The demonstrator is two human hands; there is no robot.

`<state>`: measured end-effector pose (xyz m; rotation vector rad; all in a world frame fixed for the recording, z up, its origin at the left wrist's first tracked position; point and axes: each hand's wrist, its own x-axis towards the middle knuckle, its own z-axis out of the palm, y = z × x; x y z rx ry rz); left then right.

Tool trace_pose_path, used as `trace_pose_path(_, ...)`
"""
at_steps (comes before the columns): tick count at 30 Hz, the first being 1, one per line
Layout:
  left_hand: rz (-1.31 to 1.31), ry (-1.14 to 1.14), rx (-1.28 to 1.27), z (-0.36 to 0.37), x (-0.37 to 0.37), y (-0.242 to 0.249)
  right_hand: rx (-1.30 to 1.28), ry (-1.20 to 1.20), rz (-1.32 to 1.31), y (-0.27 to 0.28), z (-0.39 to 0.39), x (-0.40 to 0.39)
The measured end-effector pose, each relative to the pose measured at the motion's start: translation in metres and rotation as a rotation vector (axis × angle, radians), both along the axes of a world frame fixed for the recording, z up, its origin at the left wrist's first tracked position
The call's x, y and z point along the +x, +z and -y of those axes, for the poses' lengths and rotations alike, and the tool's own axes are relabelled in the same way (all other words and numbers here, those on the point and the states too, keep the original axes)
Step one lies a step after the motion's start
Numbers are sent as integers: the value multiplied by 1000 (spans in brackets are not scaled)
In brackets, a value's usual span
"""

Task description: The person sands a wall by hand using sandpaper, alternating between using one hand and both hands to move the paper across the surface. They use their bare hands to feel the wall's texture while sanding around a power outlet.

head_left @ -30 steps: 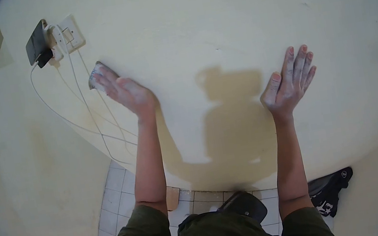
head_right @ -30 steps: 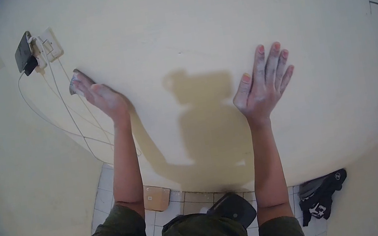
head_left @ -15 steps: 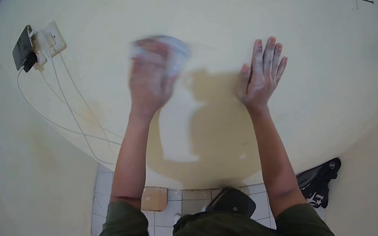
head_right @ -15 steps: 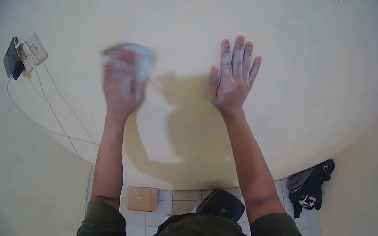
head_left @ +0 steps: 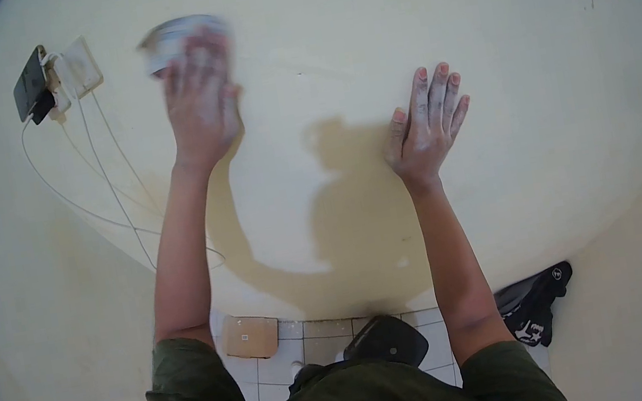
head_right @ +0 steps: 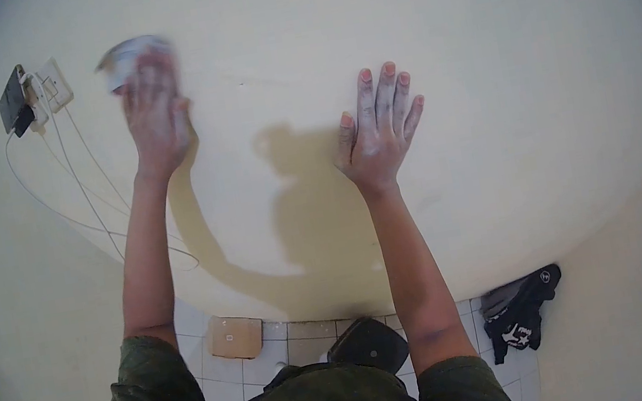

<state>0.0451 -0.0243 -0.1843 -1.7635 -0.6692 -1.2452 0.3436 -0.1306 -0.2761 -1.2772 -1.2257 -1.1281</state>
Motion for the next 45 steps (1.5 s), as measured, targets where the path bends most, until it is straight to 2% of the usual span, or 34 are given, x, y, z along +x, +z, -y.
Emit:
trace_pose_path(2, -449, 76, 61, 2, -11, 0, -3, -3, 0, 1, -2, 1)
trace_pose_path(3, -413, 71, -25, -2, -19, 4, 0, -5, 1, 1, -2, 2)
trace_pose_path(6, 311, -368, 65, -16, -11, 16, 2, -9, 4, 0, -2, 2)
trace_pose_path(10, 171, 1, 54, -20, -16, 15, 9, -4, 7, 0, -1, 0)
trace_pose_path(13, 113, 7, -7, -15, -6, 9, 7, -8, 6, 1, -1, 0)
trace_pose_path(16, -651, -136, -3, -2, -4, -7, 2, -11, 0, 1, 0, -1)
trace_pose_path(19, -615, -193, -171, 5, -9, 14, -19, -2, 4, 1, 0, 0)
trace_pose_path(22, 96, -237, -9, 6, 0, 48, -24, -5, 6, 0, 0, 1)
trace_pose_path(23, 156, -280, 44, -1, 2, 51, -19, -10, 8, 0, -1, 0)
trace_pose_path(26, 0, -43, 15, 1, 21, 34, -19, -7, 9, 0, 0, 1)
trace_pose_path(27, -351, -167, -32, 2, 21, 28, -12, -1, 2, -1, 0, 1)
trace_pose_path(28, -577, -304, -18, 10, 30, 19, -4, 6, -1, -1, -1, 0)
trace_pose_path(30, -740, -437, -173, 24, 35, 20, 7, 17, -2, 0, -2, 1)
trace_pose_path(33, -146, -175, 3, -2, 12, 55, 6, 24, 2, 0, -2, 2)
trace_pose_path(34, 100, -142, 39, -11, 8, 70, 5, 23, -1, 0, -2, 1)
trace_pose_path(36, 350, -168, 41, -14, 12, 79, -10, 21, -8, -3, -1, 0)
trace_pose_path(39, -135, -107, -83, 12, 44, 46, -35, 12, -4, -2, 0, 3)
trace_pose_path(40, -460, -220, -157, 24, 49, 34, -37, 10, -5, -2, 0, 3)
trace_pose_path(42, -581, -371, -220, 42, 57, 23, -33, 16, -6, -2, -1, 2)
trace_pose_path(45, -4, -238, -38, 7, 39, 50, -26, 26, -6, -2, -1, 3)
